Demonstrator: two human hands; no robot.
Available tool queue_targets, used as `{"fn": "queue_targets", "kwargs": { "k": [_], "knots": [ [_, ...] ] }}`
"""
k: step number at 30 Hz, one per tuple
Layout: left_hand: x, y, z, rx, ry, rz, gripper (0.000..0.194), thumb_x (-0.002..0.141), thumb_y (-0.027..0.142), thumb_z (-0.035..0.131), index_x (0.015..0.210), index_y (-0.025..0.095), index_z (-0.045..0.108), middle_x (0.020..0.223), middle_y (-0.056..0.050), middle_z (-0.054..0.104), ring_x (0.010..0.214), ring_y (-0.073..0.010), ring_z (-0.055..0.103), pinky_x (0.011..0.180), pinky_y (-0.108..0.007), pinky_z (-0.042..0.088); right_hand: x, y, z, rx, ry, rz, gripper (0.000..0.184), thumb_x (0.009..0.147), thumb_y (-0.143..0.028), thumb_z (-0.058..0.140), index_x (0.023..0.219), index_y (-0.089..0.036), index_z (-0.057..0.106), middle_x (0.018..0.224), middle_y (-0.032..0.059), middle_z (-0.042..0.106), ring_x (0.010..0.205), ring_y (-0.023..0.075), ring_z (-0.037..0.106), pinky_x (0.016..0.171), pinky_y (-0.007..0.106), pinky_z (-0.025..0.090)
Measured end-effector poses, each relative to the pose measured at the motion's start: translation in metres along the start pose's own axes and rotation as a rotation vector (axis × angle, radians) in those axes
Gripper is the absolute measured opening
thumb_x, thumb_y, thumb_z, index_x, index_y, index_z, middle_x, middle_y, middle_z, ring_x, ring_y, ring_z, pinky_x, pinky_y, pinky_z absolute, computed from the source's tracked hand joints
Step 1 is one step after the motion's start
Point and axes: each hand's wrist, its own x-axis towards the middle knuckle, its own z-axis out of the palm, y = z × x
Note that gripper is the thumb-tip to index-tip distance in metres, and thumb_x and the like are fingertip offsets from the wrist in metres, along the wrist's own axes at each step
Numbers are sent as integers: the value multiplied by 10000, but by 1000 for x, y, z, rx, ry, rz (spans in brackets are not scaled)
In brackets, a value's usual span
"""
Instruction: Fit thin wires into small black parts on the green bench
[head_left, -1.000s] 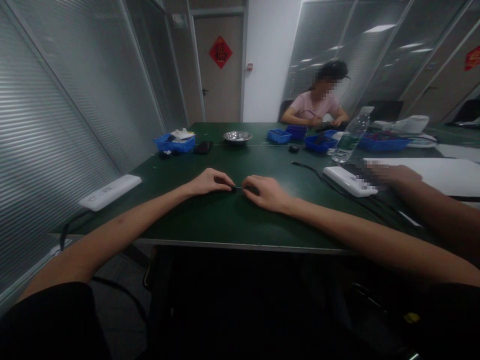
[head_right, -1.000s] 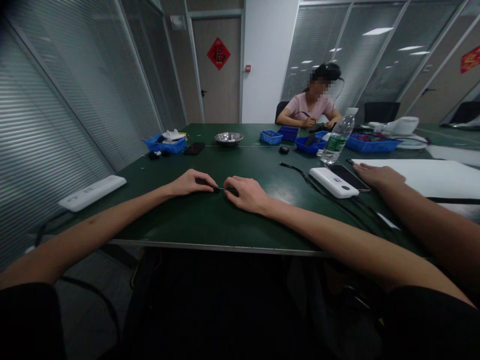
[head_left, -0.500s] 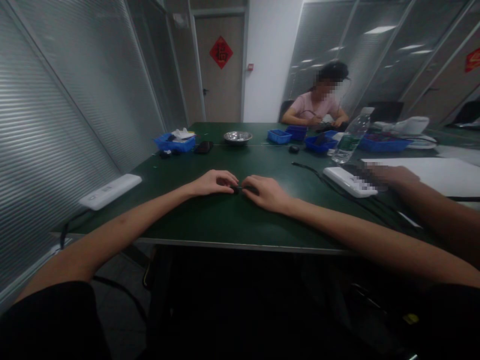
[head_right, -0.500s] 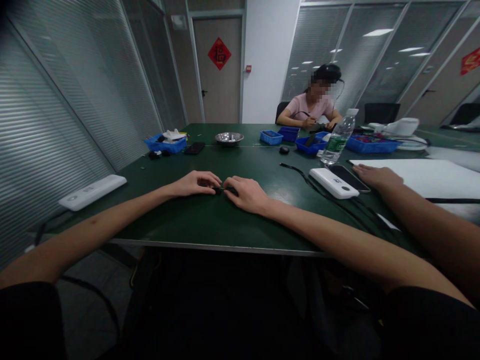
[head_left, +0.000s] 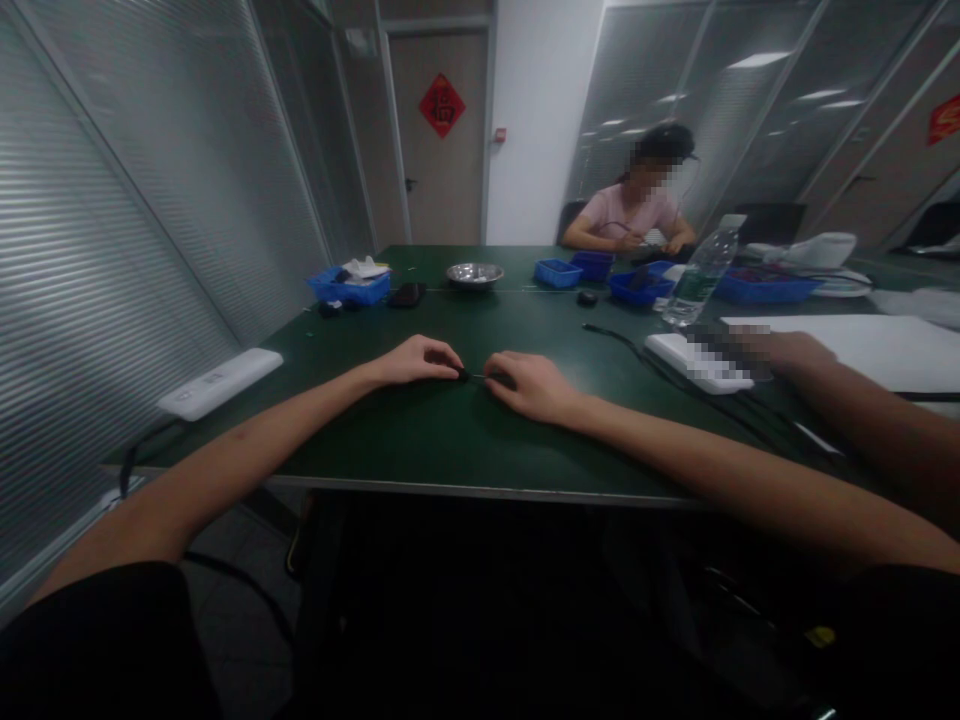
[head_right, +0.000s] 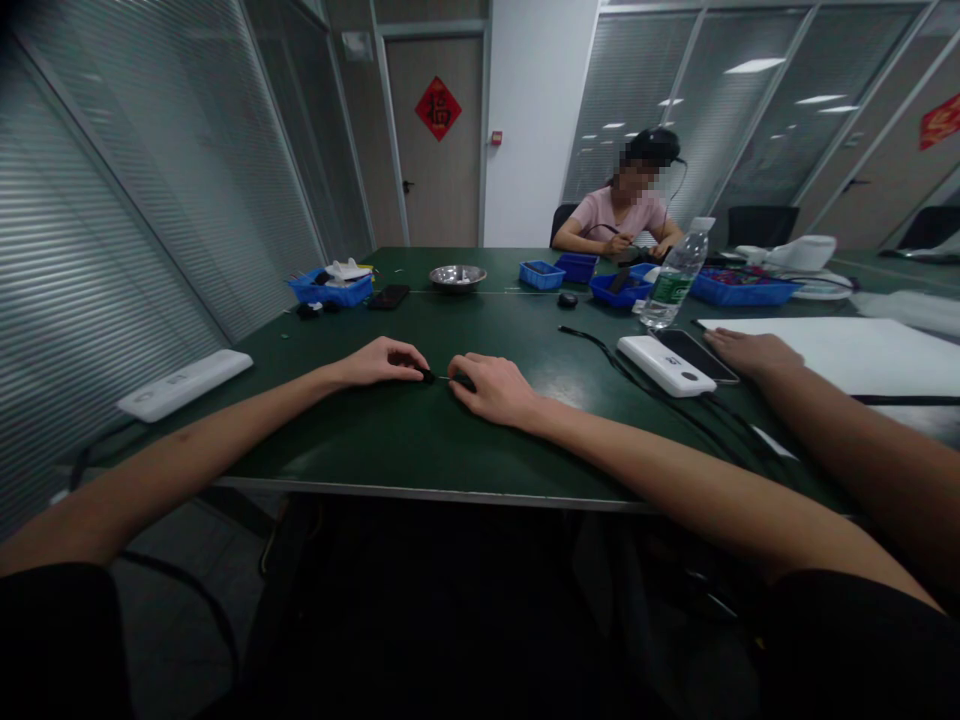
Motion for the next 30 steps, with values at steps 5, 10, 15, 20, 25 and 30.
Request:
{"fn": "queue_targets", "kwargs": {
  "k": [5, 10, 15, 20, 25, 30],
  "knots": [
    [0, 1, -6, 85, -14, 52, 448, 870, 460, 759, 1257, 235, 756, 1142, -89, 721, 1030, -221, 667, 895, -332, 514, 0, -1, 1, 0, 10, 6, 181, 995, -310, 567, 1129, -213, 640, 1057, 69, 697, 868, 193, 626, 756, 290, 417],
    [-5, -17, -31, 189, 34, 15, 344, 877, 453, 737, 1138, 239, 804, 1184, -86, 719, 1105, -237, 662, 989, -356, 489, 0, 0, 1, -2, 7, -4, 182, 998, -316, 561, 1125, -210, 637, 1059, 64, 696, 863, 190, 623, 746, 288, 414],
    [-15, -48, -63, 206, 223, -159, 340, 807, 407, 784, 1098, 232, 809, 1191, -74, 756, 1125, -245, 678, 1034, -386, 479, 0, 1, 1, -1, 5, -5, 181, 998, -322, 565, 1125, -213, 633, 1056, 65, 695, 871, 193, 623, 745, 290, 414],
    [-29, -70, -88, 243, 456, -344, 324, 728, 344, 826, 1026, 219, 823, 1076, -69, 795, 1052, -250, 708, 1008, -385, 501, 0, 1, 1, -3, 12, -11, 181, 998, -320, 563, 1125, -212, 633, 1057, 69, 694, 858, 193, 621, 744, 294, 418],
    [-40, -79, -99, 304, 637, -441, 272, 712, 302, 846, 967, 207, 853, 890, -85, 799, 919, -272, 725, 886, -382, 527, 0, 2, 1, 2, 6, -13, 189, 998, -324, 567, 1134, -212, 634, 1065, 71, 697, 862, 194, 622, 738, 294, 418],
    [-40, -79, -96, 293, 668, -481, 351, 746, 378, 852, 1041, 188, 853, 841, -101, 783, 651, -210, 656, 694, -372, 513, 0, 0, 0, -7, 3, -11, 187, 997, -321, 565, 1132, -209, 631, 1071, 69, 696, 879, 196, 626, 747, 295, 420]
  ]
}}
